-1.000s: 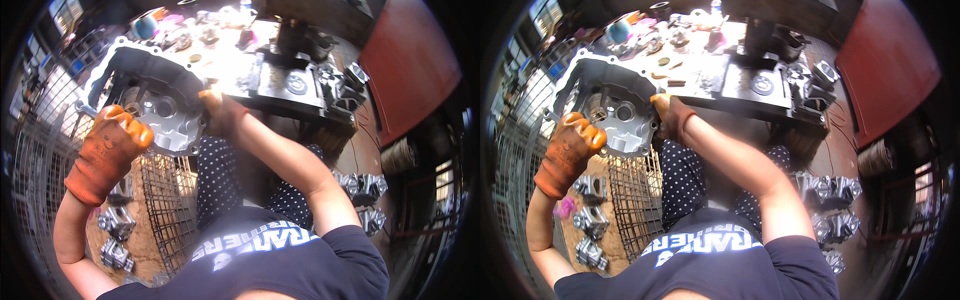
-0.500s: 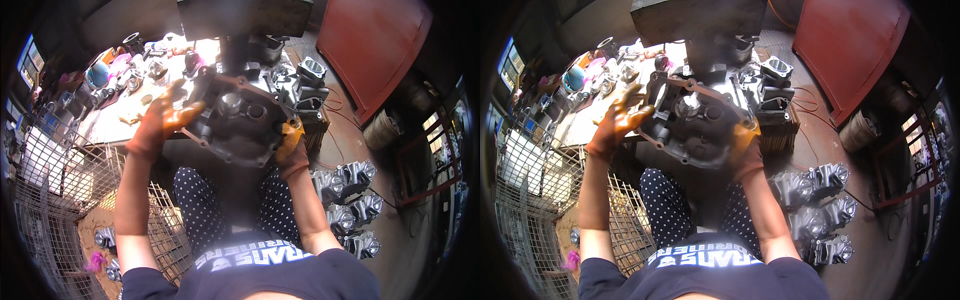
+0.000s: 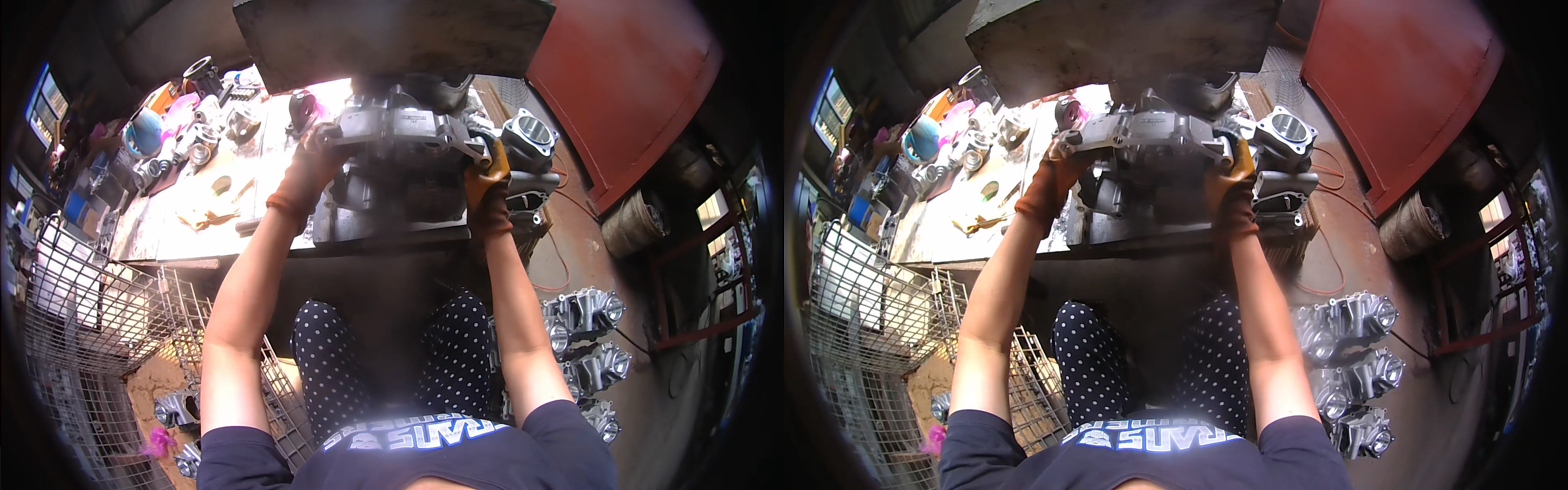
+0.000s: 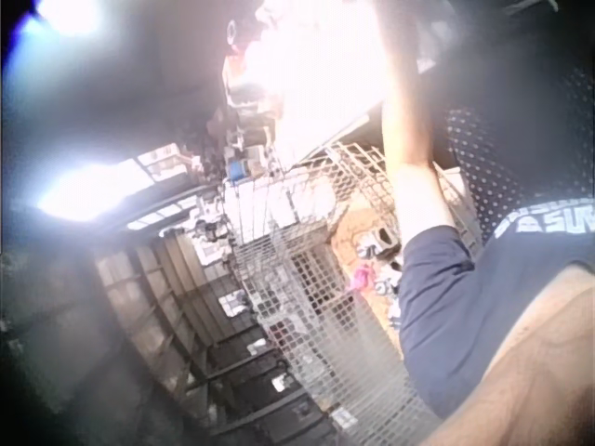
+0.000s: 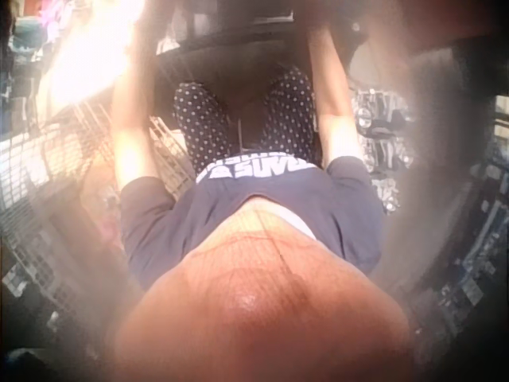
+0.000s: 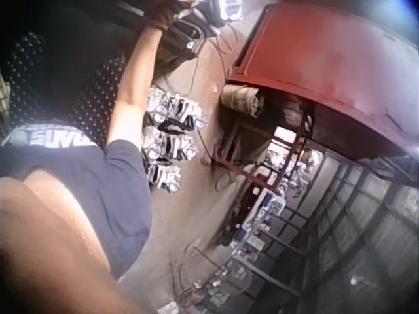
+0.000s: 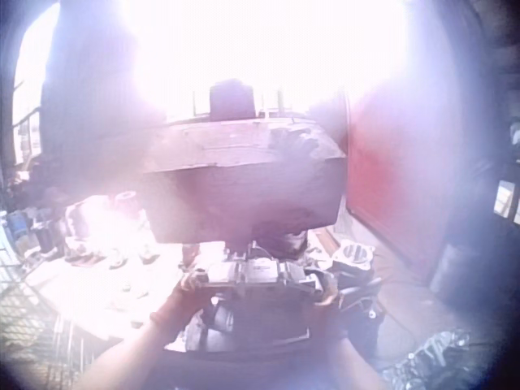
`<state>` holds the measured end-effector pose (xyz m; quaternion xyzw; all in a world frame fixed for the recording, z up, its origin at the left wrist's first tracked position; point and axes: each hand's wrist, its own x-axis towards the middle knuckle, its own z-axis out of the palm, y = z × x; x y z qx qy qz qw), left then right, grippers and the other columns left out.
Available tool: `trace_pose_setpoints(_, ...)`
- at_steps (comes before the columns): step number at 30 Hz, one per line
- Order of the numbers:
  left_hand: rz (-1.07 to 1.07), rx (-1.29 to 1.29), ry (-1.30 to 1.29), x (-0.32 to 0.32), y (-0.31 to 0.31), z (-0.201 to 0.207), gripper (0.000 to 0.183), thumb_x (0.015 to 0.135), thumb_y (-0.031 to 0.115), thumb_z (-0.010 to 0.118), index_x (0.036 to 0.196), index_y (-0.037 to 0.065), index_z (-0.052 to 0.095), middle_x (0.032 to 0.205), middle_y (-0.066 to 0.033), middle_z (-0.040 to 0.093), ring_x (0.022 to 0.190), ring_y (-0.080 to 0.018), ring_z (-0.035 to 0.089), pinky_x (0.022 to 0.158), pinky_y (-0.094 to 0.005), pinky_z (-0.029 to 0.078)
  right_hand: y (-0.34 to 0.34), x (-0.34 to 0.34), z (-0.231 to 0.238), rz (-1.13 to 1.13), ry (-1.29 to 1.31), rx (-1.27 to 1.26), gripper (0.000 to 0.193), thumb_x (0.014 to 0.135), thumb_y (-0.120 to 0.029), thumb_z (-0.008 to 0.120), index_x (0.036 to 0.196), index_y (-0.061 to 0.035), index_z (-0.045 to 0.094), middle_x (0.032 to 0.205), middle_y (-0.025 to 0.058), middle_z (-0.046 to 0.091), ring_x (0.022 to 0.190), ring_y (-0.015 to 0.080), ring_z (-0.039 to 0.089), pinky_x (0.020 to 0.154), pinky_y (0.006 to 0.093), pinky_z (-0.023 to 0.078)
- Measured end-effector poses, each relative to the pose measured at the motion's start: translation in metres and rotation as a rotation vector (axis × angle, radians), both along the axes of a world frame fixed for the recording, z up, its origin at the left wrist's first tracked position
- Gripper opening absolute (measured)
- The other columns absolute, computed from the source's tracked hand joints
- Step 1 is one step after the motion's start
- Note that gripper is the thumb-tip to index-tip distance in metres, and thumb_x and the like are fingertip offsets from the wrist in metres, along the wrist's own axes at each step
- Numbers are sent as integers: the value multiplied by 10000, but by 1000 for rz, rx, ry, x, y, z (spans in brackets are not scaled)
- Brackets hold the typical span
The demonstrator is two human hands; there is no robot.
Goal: The person cleans multiple metal engine-like castings by spraying them with air, then moves them one at a time to a station where they hold the casting under a machine and rotates it, before returning them to a wire cage.
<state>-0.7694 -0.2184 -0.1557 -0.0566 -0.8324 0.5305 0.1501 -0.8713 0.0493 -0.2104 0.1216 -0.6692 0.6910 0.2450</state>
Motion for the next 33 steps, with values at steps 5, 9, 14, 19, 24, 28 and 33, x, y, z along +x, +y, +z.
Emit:
trace_pose_setpoints(5, 114, 109, -6, -30, -26, -12, 501, 901, 55, 336, 1389, 142, 264, 1432, -30, 279, 1292, -156, 308, 1038, -318, 320, -31, -41, -15, -104, 152, 222, 439, 817, -57, 489, 1233, 63, 414, 995, 162, 574, 916, 235, 552, 823, 306, 435)
trace_pose_setpoints(9, 120, -247, 113, -38, -38, -12, 452, 952, 108, 301, 1400, 122, 246, 1420, -74, 298, 1280, -153, 322, 1047, -265, 286, -35, -74, -24, 61, 195, 181, 508, 794, -12, 514, 1273, 64, 363, 931, 98, 568, 815, 144, 532, 723, 254, 447)
trace_pose_setpoints(14, 66, -461, 246, -54, -70, -59, 489, 931, 197, 429, 1374, 85, 256, 1338, -130, 384, 1217, -173, 396, 1003, -236, 328, -44, -64, -17, 547, -100, -400, 528, 824, 29, 491, 1324, -1, 324, 831, 52, 566, 738, 99, 531, 658, 238, 458)
trace_pose_setpoints(19, -387, 1289, -63, -56, -79, -75, 505, 857, 119, 452, 1341, 70, 317, 1339, -102, 362, 1261, -233, 338, 1037, -386, 314, -45, -100, -61, -116, 248, 520, 495, 844, 24, 484, 1318, -10, 344, 859, 52, 598, 741, 98, 535, 690, 226, 444)
trace_pose_setpoints(24, -351, 2088, 104, -64, -52, -50, 452, 823, 166, 565, 1230, 7, 446, 1112, -104, 573, 1024, -194, 537, 880, -303, 428, -37, -94, -60, -99, 200, 595, 440, 898, -91, 442, 1323, -22, 354, 811, 32, 580, 692, 99, 505, 656, 202, 427)
trace_pose_setpoints(28, -453, 2138, 351, -76, -62, -62, 322, 762, 98, 632, 1060, 11, 548, 943, -73, 631, 833, -158, 576, 748, -291, 468, -40, -58, -16, -209, 85, 648, 476, 798, -274, 538, 1174, 12, 476, 999, 126, 567, 889, 261, 550, 806, 353, 438)
trace_pose_setpoints(33, -599, 2262, 415, -76, -39, -66, 189, 780, 22, 602, 968, 10, 592, 860, -24, 630, 743, -120, 559, 678, -277, 482, -1, -6, 29, 205, 126, 232, 492, 854, -225, 522, 1268, 13, 403, 1212, 115, 492, 1104, 204, 488, 951, 313, 393)
